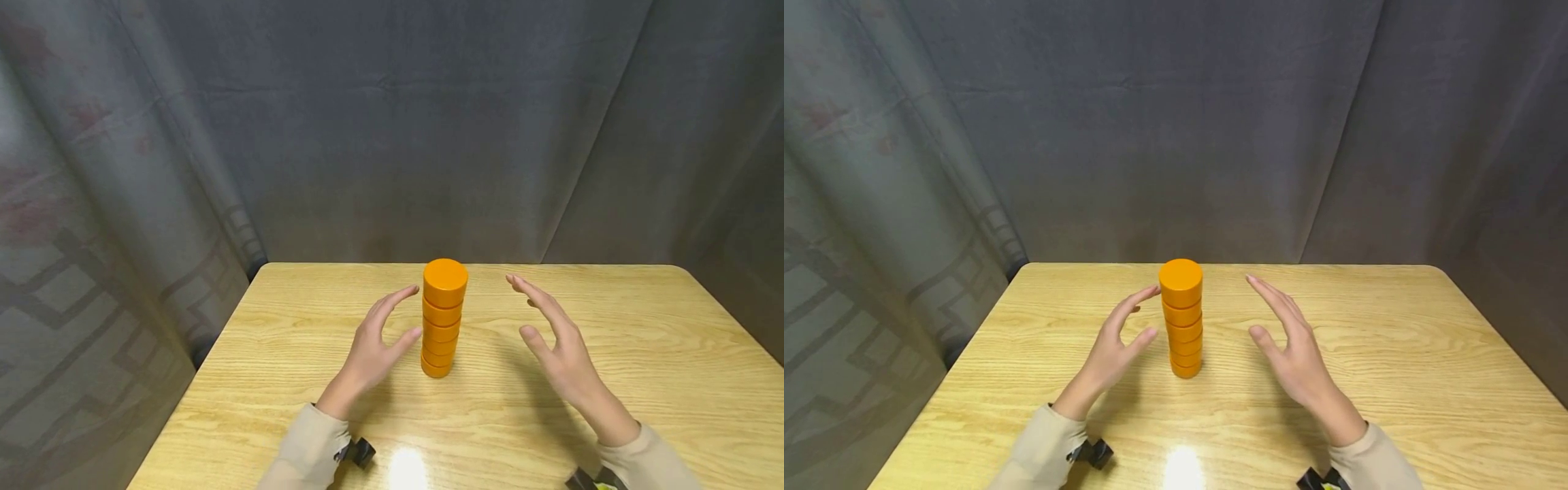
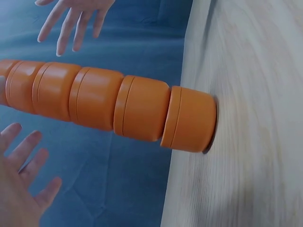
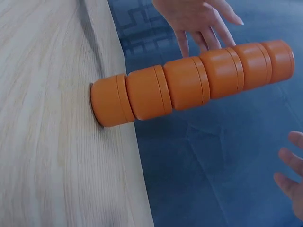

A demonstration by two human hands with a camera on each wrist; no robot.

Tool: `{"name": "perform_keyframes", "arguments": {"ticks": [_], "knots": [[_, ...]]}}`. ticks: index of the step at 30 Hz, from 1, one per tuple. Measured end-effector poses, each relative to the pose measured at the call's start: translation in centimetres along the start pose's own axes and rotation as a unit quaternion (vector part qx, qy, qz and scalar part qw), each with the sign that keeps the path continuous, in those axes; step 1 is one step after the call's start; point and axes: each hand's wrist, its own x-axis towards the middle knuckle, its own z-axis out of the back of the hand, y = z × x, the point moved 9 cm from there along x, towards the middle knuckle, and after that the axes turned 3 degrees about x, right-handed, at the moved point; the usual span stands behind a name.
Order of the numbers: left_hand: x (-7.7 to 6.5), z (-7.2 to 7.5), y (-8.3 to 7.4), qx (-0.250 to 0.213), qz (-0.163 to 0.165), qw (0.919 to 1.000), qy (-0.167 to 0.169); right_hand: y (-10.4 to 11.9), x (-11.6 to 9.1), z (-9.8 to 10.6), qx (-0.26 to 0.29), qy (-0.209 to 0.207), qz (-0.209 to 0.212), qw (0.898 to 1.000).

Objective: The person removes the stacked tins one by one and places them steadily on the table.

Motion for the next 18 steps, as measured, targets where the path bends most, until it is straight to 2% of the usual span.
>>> {"name": "perform_keyframes", "arguments": {"ticks": [7, 18], "knots": [[0.7, -0.7, 0.1, -0.040, -0.002, 0.9992, -0.005, 0.2, 0.4, -0.5, 0.018, -0.014, 0.015, 1.000], [1.5, -1.9, 0.5, -0.074, 0.021, 0.9971, -0.003, 0.5, 1.0, -1.2, 0.037, -0.032, 0.018, 0.999]]}}
